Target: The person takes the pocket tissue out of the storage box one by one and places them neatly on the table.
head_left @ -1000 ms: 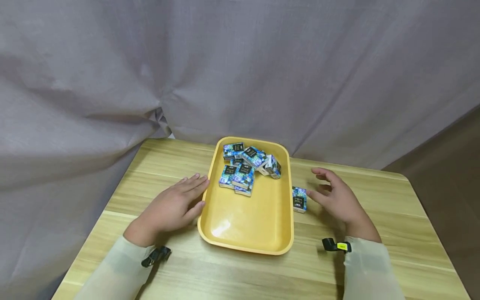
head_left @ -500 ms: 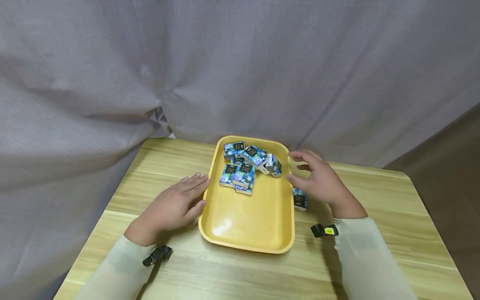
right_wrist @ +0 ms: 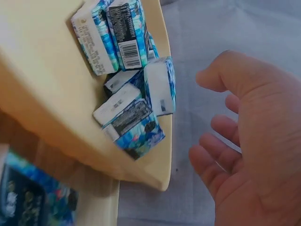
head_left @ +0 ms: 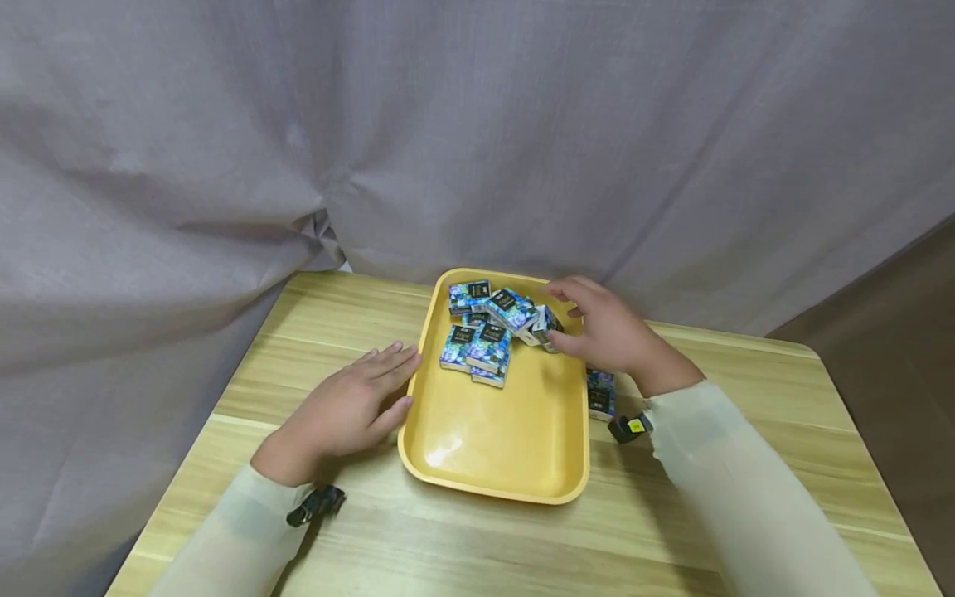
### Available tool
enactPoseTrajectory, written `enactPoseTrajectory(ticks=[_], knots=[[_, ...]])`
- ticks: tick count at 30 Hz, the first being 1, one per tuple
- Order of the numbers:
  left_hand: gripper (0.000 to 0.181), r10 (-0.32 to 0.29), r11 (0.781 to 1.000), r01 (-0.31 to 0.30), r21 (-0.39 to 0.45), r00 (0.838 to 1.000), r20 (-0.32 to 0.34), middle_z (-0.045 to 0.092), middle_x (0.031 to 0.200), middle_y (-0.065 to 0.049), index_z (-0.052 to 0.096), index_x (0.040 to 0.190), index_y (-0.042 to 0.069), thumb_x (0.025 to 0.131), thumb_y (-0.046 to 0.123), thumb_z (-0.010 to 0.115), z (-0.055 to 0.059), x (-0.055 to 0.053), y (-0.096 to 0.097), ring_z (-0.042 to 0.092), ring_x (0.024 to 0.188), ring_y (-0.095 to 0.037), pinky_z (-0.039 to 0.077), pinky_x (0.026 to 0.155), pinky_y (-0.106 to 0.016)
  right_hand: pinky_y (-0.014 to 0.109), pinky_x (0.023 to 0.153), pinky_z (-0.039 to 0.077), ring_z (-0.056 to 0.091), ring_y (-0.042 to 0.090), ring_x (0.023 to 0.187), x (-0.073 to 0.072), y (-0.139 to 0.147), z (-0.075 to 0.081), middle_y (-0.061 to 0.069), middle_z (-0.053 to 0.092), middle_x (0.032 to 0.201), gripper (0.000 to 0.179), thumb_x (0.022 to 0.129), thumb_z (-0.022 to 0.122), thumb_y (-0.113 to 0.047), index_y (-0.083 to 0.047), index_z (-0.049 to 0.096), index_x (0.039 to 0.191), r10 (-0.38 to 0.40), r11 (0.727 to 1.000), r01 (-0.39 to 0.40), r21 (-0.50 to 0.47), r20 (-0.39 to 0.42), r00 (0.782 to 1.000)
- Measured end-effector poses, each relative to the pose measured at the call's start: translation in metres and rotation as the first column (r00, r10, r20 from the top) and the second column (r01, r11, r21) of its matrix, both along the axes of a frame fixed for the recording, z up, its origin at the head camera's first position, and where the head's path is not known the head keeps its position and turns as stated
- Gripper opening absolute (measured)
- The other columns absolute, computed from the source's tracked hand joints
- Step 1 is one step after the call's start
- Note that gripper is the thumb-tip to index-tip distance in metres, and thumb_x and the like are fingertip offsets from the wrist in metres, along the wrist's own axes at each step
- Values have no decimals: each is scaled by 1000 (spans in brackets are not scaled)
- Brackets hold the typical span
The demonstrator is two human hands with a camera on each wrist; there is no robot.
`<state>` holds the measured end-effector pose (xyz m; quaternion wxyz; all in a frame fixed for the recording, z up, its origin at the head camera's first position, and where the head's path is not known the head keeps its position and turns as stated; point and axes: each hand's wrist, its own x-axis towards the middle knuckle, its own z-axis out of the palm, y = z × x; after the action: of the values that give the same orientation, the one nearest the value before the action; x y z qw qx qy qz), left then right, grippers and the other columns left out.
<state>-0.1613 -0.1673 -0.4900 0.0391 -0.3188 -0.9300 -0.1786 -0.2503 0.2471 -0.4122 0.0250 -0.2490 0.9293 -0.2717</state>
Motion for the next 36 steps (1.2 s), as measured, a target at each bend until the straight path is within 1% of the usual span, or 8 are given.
enactPoseTrajectory(ticks=[6, 11, 15, 18, 22, 26, 30, 36], knots=[[66, 1, 1000, -1, 6, 1000, 7, 47, 178, -6, 46, 173, 13, 116, 45, 56, 2, 0, 1, 40, 169, -27, 33, 141, -50, 61, 114, 61, 67, 46, 138, -13, -14, 2, 15, 54, 165, 72, 97, 81, -11, -5, 54, 164, 41, 999, -41, 5, 31, 999], [65, -1, 1000, 1, 8, 1000, 5, 48, 177, -7, 47, 172, 12, 116, 43, 57, 2, 0, 1, 41, 168, -27, 33, 140, -50, 59, 114, 60, 63, 43, 142, -25, -24, 0, 12, 56, 163, 72, 94, 78, -7, -6, 56, 162, 72, 997, -74, 32, 41, 997], [65, -1, 1000, 0, 2, 1000, 5, 48, 177, -7, 47, 172, 13, 116, 44, 56, 2, 0, 0, 41, 168, -27, 33, 140, -50, 52, 105, 59, 59, 42, 144, -35, -29, -2, 13, 56, 162, 74, 93, 76, -6, -5, 55, 164, 101, 992, -105, 66, 58, 993], [65, 0, 1000, 0, -1, 1000, 8, 48, 178, -6, 47, 173, 13, 116, 45, 55, 3, 0, 0, 41, 169, -27, 33, 140, -50, 50, 101, 58, 57, 43, 144, -40, -33, -3, 15, 52, 165, 79, 92, 78, -7, -6, 51, 167, 101, 991, -109, 74, 106, 989], [65, 6, 1000, -6, 0, 1000, 11, 48, 178, -6, 46, 173, 13, 116, 44, 56, 3, 0, 0, 40, 169, -27, 33, 140, -50, 55, 112, 58, 56, 41, 146, -47, -40, -4, 15, 46, 169, 84, 92, 80, -8, -10, 49, 169, 87, 990, -103, 97, 156, 984], [65, 10, 1000, -10, -3, 1000, 15, 47, 178, -5, 46, 173, 14, 116, 44, 56, 3, 0, 1, 40, 169, -26, 33, 140, -50, 58, 120, 54, 55, 38, 147, -51, -47, -4, 15, 45, 169, 84, 92, 82, -10, -12, 49, 169, 74, 983, -102, 155, 175, 982], [65, 5, 1000, -5, -5, 1000, 18, 47, 178, -5, 46, 173, 13, 117, 45, 54, 4, 0, 1, 40, 169, -26, 32, 141, -49, 57, 124, 52, 54, 37, 148, -54, -51, -4, 16, 46, 169, 86, 90, 83, -11, -12, 50, 169, 64, 974, -101, 201, 180, 982], [65, 2, 1000, -2, -9, 1000, 19, 47, 178, -6, 46, 173, 12, 117, 44, 54, 4, 0, 1, 40, 169, -26, 32, 141, -49, 59, 130, 47, 47, 39, 157, -56, -56, -6, 16, 41, 176, 92, 87, 83, -10, -13, 46, 172, 60, 971, -103, 216, 198, 978]])
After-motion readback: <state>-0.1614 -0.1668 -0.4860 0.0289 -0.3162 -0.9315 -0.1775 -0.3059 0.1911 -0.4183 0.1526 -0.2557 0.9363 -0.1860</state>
